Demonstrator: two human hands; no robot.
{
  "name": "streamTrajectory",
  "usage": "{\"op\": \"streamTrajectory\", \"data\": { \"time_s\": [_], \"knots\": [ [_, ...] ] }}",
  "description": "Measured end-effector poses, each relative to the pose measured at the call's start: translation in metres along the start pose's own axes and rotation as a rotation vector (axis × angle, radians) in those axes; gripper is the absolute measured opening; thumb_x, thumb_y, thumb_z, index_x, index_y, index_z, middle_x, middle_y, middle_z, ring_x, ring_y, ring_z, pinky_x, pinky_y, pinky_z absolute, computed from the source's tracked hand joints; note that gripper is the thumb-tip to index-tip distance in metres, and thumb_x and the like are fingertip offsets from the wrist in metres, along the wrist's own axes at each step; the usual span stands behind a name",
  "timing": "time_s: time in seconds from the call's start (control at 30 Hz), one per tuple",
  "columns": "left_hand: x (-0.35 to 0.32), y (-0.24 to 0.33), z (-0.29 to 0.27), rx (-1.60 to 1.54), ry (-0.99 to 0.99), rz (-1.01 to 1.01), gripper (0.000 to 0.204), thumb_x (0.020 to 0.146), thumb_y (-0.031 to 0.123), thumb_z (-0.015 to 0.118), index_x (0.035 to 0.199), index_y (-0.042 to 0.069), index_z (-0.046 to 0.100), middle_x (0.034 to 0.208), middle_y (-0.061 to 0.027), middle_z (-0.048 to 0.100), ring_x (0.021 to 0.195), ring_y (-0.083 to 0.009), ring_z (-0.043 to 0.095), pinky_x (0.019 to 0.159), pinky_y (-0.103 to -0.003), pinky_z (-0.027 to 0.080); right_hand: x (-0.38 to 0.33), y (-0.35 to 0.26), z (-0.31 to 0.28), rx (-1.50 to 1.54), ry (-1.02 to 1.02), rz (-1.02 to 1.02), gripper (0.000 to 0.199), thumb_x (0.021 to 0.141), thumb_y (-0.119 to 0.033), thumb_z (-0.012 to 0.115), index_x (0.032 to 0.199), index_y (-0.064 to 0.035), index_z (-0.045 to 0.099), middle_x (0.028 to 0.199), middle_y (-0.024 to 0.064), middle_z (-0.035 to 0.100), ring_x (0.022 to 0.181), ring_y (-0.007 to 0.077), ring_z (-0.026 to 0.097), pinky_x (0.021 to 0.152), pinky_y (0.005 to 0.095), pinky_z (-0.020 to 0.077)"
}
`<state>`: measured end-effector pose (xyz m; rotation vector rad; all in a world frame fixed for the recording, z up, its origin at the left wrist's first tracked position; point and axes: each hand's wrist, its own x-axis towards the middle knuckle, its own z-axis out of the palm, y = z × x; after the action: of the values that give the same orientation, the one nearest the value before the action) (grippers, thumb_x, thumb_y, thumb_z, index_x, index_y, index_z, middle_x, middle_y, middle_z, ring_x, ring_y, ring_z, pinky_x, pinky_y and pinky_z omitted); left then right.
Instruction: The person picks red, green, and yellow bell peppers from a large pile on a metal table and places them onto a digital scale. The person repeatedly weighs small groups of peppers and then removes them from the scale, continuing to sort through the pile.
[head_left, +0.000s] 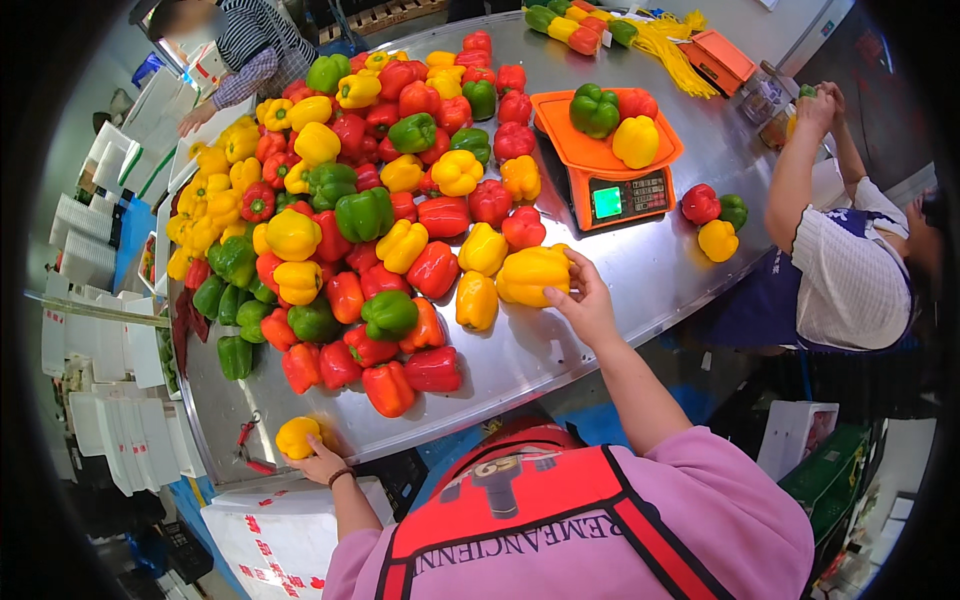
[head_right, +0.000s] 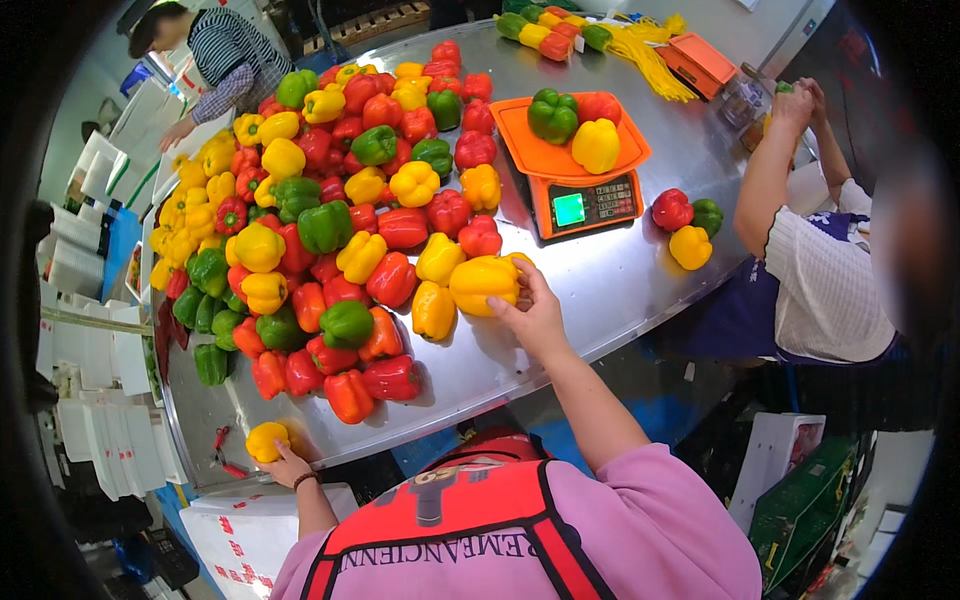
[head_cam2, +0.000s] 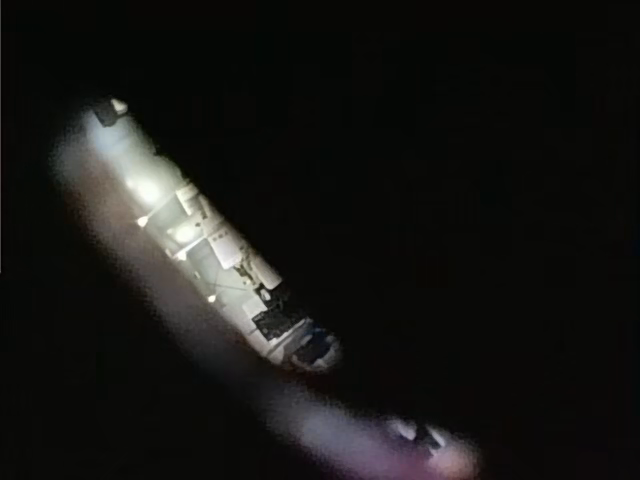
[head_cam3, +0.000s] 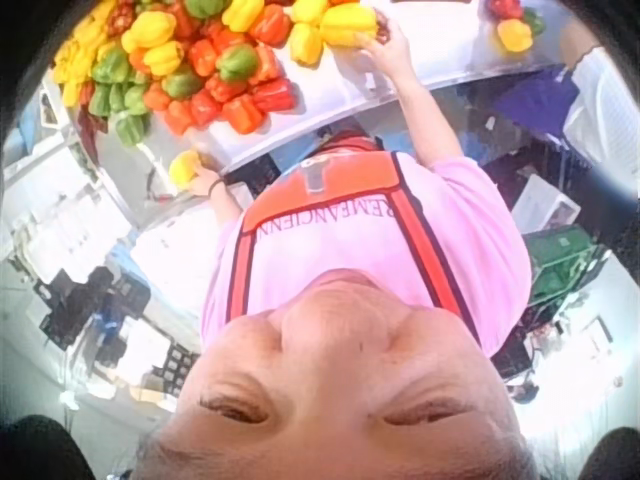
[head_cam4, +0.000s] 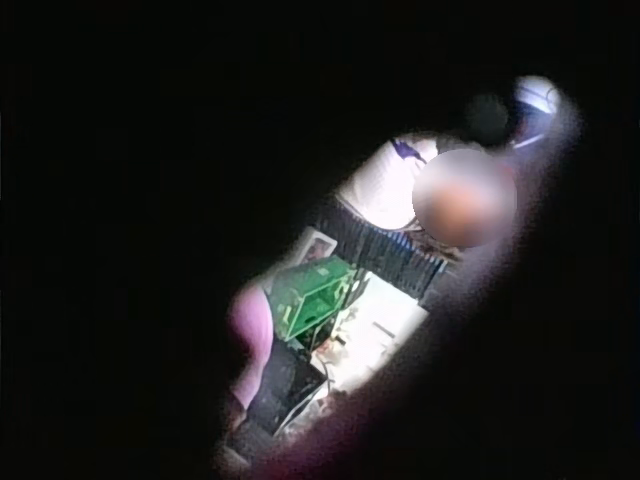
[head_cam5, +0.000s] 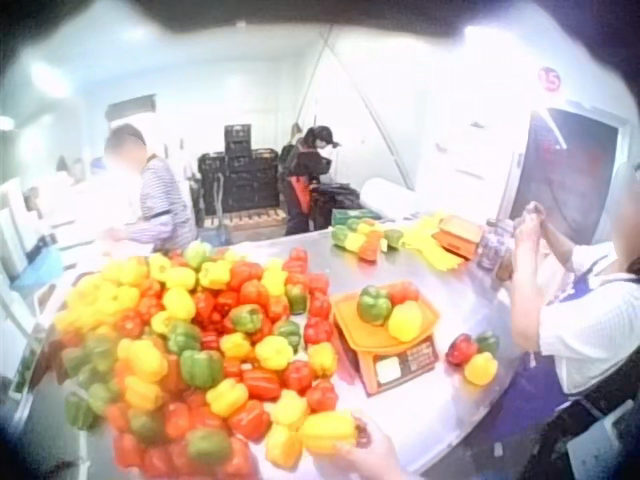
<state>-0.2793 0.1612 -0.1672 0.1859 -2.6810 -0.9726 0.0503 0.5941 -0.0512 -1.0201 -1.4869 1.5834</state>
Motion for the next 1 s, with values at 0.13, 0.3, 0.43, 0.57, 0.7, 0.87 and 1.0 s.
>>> {"op": "streamTrajectory", "data": {
  "time_s": [0.13, 0.3, 0.43, 0.57, 0.7, 0.87, 1.0],
  "knots": [
    [-0.004, 0.009, -0.005, -0.010, -0.017, -0.025, 0.085, 0.085, 0.042, 0.074, 0.149, 0.006, 0.031, 0.131, -0.0268, 0.057, 0.116, -0.0449, 0.057, 0.100, -0.049, 0.046, 0.003, 0.008, -0.004, -0.022, 0.042, -0.035, 0.067, 0.087, -0.020, 0.075, 0.143, -0.0036, 0.042, 0.122, 0.0122, 0.059, 0.104, 0.0175, 0.060, 0.093, 0.0310, 0.0499],
    [-0.003, 0.012, -0.005, -0.143, -0.015, 0.010, 0.091, 0.074, 0.025, 0.084, 0.147, 0.005, 0.033, 0.133, -0.0258, 0.056, 0.117, -0.0431, 0.057, 0.102, -0.046, 0.045, 0.048, 0.028, 0.006, 0.028, 0.041, -0.140, 0.065, 0.088, -0.019, 0.075, 0.142, -0.0036, 0.042, 0.117, 0.0121, 0.060, 0.101, 0.0189, 0.062, 0.084, 0.0309, 0.0538],
    [-0.004, 0.021, -0.006, -0.008, 0.029, 0.029, 0.097, 0.072, 0.023, 0.084, 0.151, 0.011, 0.029, 0.135, -0.0243, 0.054, 0.122, -0.0414, 0.053, 0.106, -0.047, 0.040, 0.088, 0.011, 0.041, 0.019, -0.030, -0.124, 0.065, 0.089, -0.017, 0.073, 0.143, -0.0032, 0.039, 0.125, 0.0152, 0.059, 0.105, 0.0217, 0.063, 0.089, 0.0327, 0.0540],
    [-0.005, 0.022, -0.008, -0.059, -0.012, -0.072, 0.098, 0.072, 0.025, 0.085, 0.151, 0.009, 0.028, 0.141, -0.0193, 0.050, 0.130, -0.0389, 0.044, 0.115, -0.046, 0.027, 0.125, 0.002, 0.073, -0.530, -0.141, -0.199, 0.062, 0.084, -0.020, 0.076, 0.137, -0.0019, 0.049, 0.128, 0.0171, 0.059, 0.112, 0.0278, 0.062, 0.097, 0.0354, 0.0493],
    [-0.008, 0.028, -0.014, -0.042, -0.017, -0.095, 0.098, 0.073, 0.026, 0.084, 0.151, 0.009, 0.028, 0.140, -0.0188, 0.051, 0.131, -0.0395, 0.042, 0.115, -0.046, 0.027, 0.137, -0.025, 0.093, -1.010, -0.264, -0.420, 0.064, 0.077, -0.023, 0.078, 0.133, -0.0028, 0.053, 0.132, 0.0195, 0.057, 0.121, 0.0373, 0.054, 0.105, 0.0428, 0.0425],
    [-0.008, 0.027, -0.013, -0.024, -0.025, -0.113, 0.098, 0.073, 0.027, 0.084, 0.151, 0.009, 0.028, 0.139, -0.0184, 0.051, 0.131, -0.0394, 0.041, 0.115, -0.046, 0.027, 0.140, -0.064, 0.168, -0.887, -0.397, -0.711, 0.059, 0.079, -0.022, 0.077, 0.131, -0.0042, 0.055, 0.131, 0.0185, 0.058, 0.121, 0.0366, 0.054, 0.104, 0.0422, 0.0430],
    [-0.003, 0.022, -0.016, -0.029, -0.036, -0.090, 0.098, 0.072, 0.029, 0.085, 0.150, 0.007, 0.029, 0.139, -0.0189, 0.052, 0.130, -0.0400, 0.042, 0.115, -0.046, 0.026, 0.141, -0.102, 0.271, -0.706, -0.641, -0.844, 0.056, 0.081, -0.022, 0.075, 0.131, -0.0049, 0.055, 0.129, 0.0181, 0.059, 0.122, 0.0361, 0.055, 0.104, 0.0420, 0.0436]
  ]
}}
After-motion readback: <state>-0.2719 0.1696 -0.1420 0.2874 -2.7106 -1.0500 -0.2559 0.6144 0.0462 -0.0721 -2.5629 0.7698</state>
